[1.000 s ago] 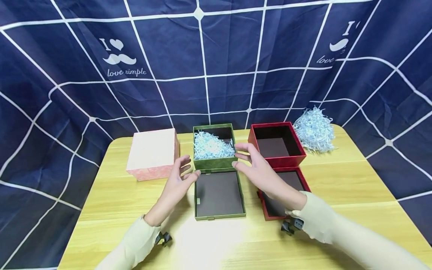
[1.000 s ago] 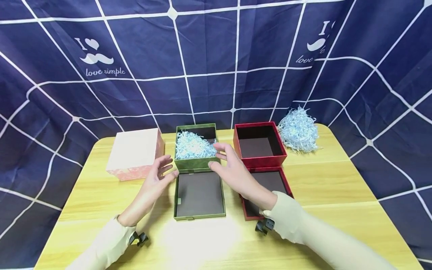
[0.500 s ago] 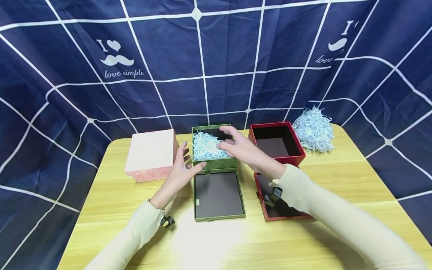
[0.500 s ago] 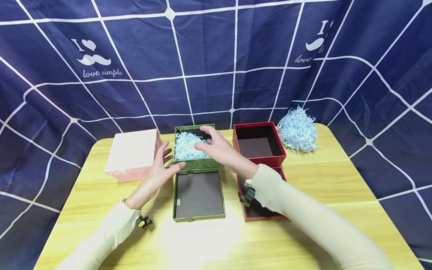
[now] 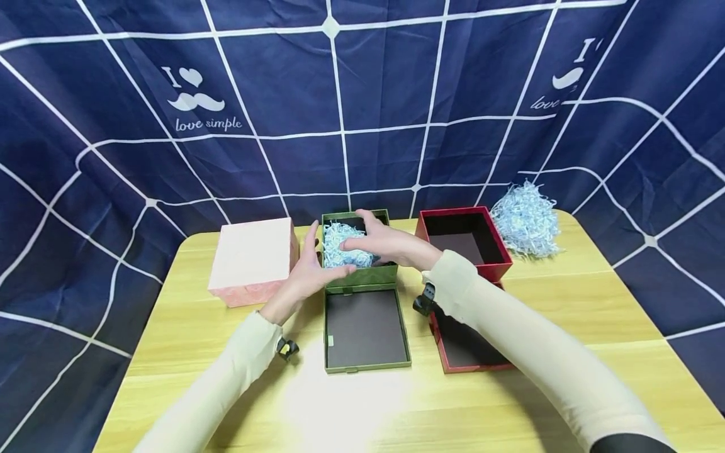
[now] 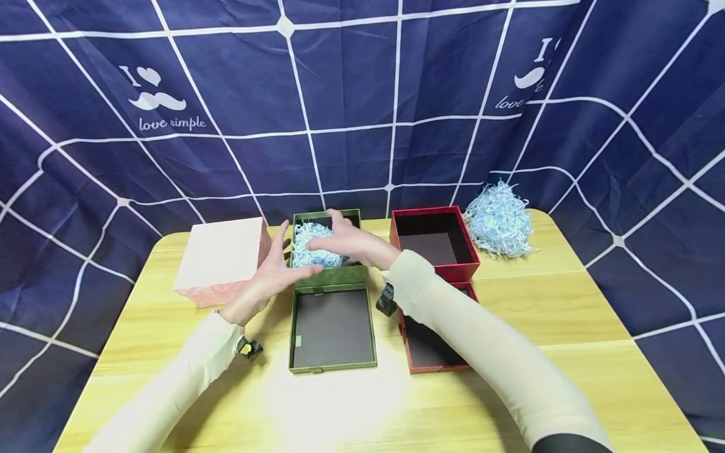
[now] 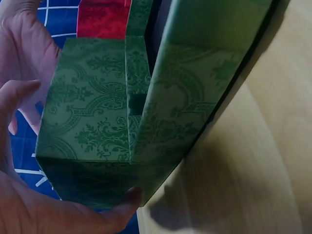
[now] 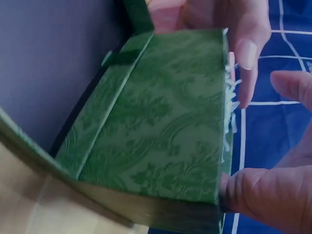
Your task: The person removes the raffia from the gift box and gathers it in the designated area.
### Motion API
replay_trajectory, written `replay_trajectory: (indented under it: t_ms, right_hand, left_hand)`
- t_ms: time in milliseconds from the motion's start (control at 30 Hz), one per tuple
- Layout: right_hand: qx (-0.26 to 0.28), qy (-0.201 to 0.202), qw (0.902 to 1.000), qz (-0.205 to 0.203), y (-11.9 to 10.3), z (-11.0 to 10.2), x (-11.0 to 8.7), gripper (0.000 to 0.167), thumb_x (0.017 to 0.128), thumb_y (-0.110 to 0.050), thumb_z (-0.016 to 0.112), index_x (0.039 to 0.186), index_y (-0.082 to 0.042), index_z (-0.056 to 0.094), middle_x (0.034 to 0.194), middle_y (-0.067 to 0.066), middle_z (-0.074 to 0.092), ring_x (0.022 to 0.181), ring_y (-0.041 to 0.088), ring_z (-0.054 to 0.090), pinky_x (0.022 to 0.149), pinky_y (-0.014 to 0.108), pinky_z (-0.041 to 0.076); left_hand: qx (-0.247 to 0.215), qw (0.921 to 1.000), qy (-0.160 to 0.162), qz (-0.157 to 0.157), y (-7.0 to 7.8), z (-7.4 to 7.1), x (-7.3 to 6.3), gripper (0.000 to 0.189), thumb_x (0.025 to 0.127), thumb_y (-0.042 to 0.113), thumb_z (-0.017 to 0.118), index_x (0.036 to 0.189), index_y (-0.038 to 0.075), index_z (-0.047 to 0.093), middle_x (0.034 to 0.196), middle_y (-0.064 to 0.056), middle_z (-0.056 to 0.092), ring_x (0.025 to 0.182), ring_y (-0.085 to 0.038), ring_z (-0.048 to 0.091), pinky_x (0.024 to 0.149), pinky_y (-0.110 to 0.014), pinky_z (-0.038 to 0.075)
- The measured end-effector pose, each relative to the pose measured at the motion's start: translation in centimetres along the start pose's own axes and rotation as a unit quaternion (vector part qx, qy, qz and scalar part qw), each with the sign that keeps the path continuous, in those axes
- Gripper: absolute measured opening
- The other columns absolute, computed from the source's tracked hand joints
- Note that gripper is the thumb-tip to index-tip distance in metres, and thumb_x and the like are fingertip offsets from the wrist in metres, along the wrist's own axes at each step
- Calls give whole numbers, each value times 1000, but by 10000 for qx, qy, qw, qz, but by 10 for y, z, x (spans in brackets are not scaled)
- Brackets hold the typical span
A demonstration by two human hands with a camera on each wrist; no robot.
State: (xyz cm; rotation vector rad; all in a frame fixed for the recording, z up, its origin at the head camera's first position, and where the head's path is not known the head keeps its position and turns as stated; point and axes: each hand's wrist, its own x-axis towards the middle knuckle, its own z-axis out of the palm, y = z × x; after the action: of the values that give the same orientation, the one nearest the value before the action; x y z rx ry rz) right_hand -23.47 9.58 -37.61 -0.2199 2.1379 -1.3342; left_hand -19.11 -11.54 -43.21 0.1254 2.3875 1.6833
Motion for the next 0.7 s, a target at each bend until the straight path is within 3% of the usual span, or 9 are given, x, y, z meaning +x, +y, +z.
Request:
replay_trajectory:
  t_ms: [267,500,700]
  right_hand:
    - [-643,-55,9979,35,7,5,23,106,97,-37,77,175,-15,8,177,21,12,158,36,23,124,57,31]
    - [-350,-501,9981,-109,15,7,43,103,98,-26,78,174,-15,9,161,20,36,137,33,44,116,42,39]
    - [-261,-935,9952,-114,18,6,54,105,97,-17,77,174,-12,7,160,17,35,134,29,42,110,33,39]
  left_hand:
    - [-227,9992,-341,25,2,-2,15,135,86,24,94,176,22,-7,179,-20,8,160,-36,21,129,-53,22]
    - [-265,9987,-421,98,2,-3,20,136,86,21,94,176,22,-8,179,-20,7,161,-34,20,130,-50,20]
    - [-465,9976,-502,-103,1,0,23,139,85,20,94,175,25,-12,179,-21,9,160,-35,24,129,-49,21]
